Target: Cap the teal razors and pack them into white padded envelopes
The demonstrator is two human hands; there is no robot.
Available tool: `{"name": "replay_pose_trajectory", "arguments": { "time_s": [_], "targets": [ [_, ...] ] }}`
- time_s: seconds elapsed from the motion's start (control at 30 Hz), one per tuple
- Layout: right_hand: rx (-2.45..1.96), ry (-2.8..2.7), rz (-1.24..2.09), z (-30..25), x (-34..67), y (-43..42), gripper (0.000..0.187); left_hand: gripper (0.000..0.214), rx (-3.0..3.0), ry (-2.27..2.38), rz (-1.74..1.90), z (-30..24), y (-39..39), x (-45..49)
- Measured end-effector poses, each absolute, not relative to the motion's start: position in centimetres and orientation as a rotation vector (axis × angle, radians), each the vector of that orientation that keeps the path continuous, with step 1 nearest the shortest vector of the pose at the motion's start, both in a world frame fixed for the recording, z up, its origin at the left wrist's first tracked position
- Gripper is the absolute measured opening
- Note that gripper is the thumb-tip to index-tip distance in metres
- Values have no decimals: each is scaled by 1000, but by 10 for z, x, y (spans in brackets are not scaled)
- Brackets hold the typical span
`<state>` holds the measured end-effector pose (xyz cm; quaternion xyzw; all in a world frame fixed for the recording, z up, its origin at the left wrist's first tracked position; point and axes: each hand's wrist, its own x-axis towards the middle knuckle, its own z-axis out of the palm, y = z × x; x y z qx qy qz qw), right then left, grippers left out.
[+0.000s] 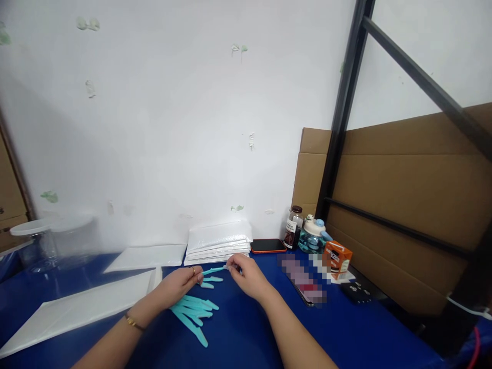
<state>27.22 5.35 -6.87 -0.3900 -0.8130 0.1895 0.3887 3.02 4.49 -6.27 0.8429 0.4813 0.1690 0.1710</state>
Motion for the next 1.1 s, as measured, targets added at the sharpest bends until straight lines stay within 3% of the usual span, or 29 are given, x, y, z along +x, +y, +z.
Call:
{"name": "replay_pose_trajectory", "arguments": {
  "time_s": [0.67, 0.83, 1.0, 1.1],
  "targets": [
    [-1033, -2164, 537, -68, 263, 52, 18, 37, 2514, 1399, 437, -70, 47, 34],
    [-1308, -2044, 335, -64, 301, 66, 16, 33, 2620, 1497, 496, -84, 60, 23],
    [-1599, -2198, 443, -67, 322, 65, 5, 27, 2580, 1572, 545, -82, 60, 19],
    [-1701, -2279, 373, -72, 313, 62, 7, 21, 2499, 1458, 478, -72, 51, 21]
  ]
}}
